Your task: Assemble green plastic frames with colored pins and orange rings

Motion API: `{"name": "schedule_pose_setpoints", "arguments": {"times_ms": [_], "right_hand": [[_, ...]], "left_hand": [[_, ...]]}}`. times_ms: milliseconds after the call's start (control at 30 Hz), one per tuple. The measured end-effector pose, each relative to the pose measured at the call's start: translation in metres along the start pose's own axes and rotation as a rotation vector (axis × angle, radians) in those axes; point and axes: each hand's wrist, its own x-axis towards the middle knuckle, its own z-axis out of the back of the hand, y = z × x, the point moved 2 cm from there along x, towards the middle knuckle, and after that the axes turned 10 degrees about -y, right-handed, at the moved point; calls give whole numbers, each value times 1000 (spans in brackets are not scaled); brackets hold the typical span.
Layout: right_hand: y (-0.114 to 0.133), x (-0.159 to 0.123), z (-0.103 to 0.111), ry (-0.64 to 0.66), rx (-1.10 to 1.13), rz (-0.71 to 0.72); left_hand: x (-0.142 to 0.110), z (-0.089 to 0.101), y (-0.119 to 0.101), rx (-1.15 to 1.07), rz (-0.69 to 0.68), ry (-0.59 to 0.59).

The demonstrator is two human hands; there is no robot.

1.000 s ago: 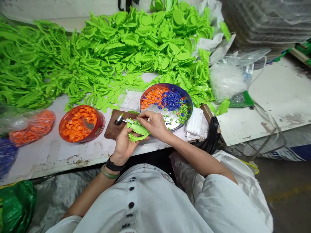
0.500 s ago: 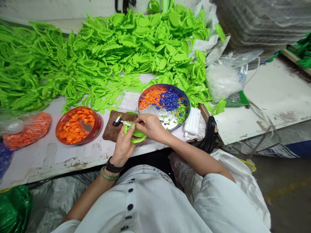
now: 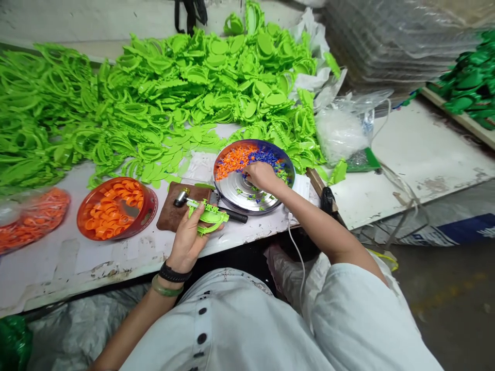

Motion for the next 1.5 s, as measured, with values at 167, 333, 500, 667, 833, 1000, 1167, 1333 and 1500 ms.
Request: {"name": "schedule_pose_setpoints", "arguments": {"times_ms": [167,333,500,667,833,1000,1167,1333,1500], "right_hand": [[3,0,-7,16,-37,56],[-3,4,-1,49,23,58],[12,10,1,40,-23,201],[1,9,2,126,-42,123],[9,23,1,-21,-75,211],[1,24,2,-9,-105,187],[2,29,2,-50,-64,138],[19,45,-12,-32,-87,128],[18,40,-9,-110,121,133]], "left_hand": [[2,1,0,-18,15,-6],[7,3,-5,-38,24,-16],[8,2,-4,-47,33,-15],[9,3,-6,-63,50,-32],[7,0,-8,-67,70,-22],[6,8,-11,-88,63,-58],[7,12,-11,-80,68,-57],[4,10,-13,-112,59,-80],[6,11,-12,-138,41,-74]]}}
